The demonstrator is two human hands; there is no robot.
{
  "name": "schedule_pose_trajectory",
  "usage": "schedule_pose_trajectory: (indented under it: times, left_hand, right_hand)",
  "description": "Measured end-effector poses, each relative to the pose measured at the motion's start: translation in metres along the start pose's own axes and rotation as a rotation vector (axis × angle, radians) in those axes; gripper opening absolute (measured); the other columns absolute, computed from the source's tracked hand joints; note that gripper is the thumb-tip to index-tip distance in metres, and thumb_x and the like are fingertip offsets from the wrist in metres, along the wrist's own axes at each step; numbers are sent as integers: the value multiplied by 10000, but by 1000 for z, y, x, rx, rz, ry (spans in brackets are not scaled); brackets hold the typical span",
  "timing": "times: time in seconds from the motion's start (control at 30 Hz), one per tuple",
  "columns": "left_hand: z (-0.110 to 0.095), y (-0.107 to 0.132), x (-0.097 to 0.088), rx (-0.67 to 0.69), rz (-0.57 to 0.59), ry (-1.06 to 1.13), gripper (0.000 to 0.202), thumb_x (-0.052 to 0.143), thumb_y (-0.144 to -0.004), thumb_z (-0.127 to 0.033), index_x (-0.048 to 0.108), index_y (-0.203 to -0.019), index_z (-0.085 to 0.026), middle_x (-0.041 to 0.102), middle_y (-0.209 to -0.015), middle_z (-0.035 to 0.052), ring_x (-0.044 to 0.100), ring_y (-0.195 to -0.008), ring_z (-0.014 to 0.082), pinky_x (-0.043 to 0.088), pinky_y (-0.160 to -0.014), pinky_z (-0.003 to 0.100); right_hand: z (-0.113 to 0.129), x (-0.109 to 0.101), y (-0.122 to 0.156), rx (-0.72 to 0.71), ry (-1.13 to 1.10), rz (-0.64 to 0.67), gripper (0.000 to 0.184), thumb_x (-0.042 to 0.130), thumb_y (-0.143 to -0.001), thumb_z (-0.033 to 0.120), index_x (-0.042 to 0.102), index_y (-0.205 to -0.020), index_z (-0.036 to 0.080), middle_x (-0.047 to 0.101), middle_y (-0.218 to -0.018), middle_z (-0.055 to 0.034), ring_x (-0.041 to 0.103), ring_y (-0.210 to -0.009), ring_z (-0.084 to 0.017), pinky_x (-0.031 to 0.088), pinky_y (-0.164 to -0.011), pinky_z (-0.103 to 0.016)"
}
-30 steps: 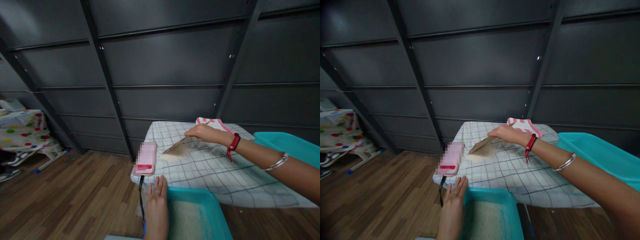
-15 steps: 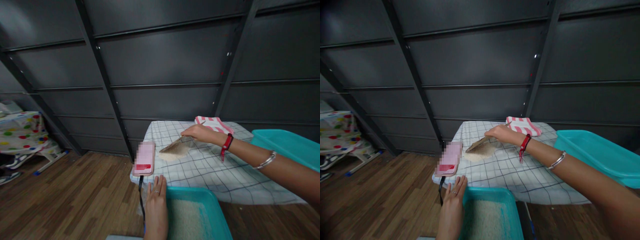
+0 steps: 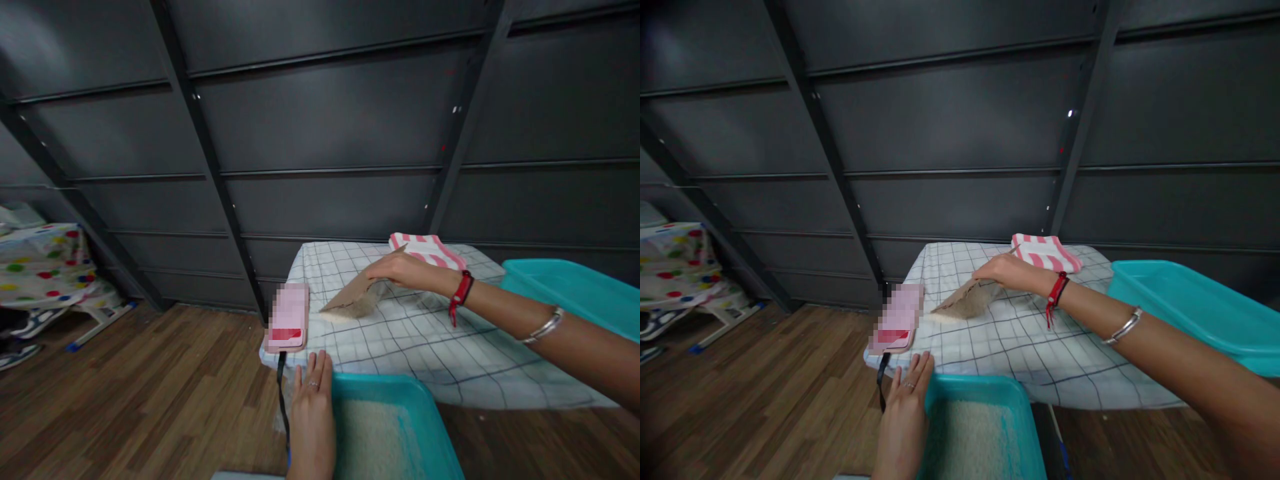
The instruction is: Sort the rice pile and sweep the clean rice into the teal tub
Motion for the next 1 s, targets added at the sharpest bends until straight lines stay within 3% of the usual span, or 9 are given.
schedule_pose_trajectory:
  times: [0.13,0.3,0.43,0.57,0.73,0.87,1.0]
  left_hand:
    - [2,2,6,-2,-18,36,643,264,-743,121,525,-1260,-158,555,-1298,114,476,-1237,228,412,-1025,448]
    - [1,1,-1,18,-26,-5,635,273,-756,111,533,-1254,-185,569,-1287,98,490,-1223,216,432,-1009,425]
    - [1,1,-2,23,-12,-4,638,267,-756,107,524,-1263,-183,571,-1287,97,485,-1229,216,430,-1013,425]
    - [3,2,3,-9,-6,21,668,266,-730,117,520,-1270,-183,560,-1304,92,471,-1242,218,403,-1036,431]
    - [2,2,3,-13,-12,21,657,258,-733,118,531,-1258,-168,559,-1301,97,479,-1235,221,411,-1029,437]
    - [3,3,5,3,-23,25,638,274,-746,106,533,-1257,-172,561,-1296,106,480,-1232,230,416,-1023,444]
    - [3,4,6,0,-49,17,650,281,-740,113,530,-1259,-189,565,-1293,94,477,-1234,224,412,-1027,442]
  right_hand:
    - [0,-5,-3,-10,6,-61,418,432,-769,-49,648,-1047,177,692,-1035,-59,616,-995,-168,454,-866,-323]
    - [12,6,-22,-63,-12,-42,458,446,-723,-81,643,-1056,164,693,-1035,-72,620,-991,-168,456,-882,-336]
    - [3,1,-10,-48,-49,1,457,453,-726,-63,647,-1059,183,691,-1052,-53,616,-1002,-157,452,-887,-316]
    - [-13,-13,0,30,12,-48,425,455,-736,-41,657,-1028,192,693,-1041,-39,611,-1010,-162,445,-889,-316]
    - [-30,-9,-16,275,171,-45,399,427,-757,-41,636,-1031,160,692,-1014,-83,632,-928,-193,444,-774,-296]
    - [-21,4,-25,280,169,21,293,433,-793,9,648,-930,154,699,-837,-72,641,-771,-192,408,-634,-263]
    - [-9,1,-10,236,141,97,308,434,-767,-13,643,-897,171,686,-780,-36,628,-742,-165,380,-616,-241]
Point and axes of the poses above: each hand's wrist, its own y-axis away from the middle knuckle, its own x-axis out of the palm, z = x × y, the point moved 8 cm from there along -y, towards the middle knuckle
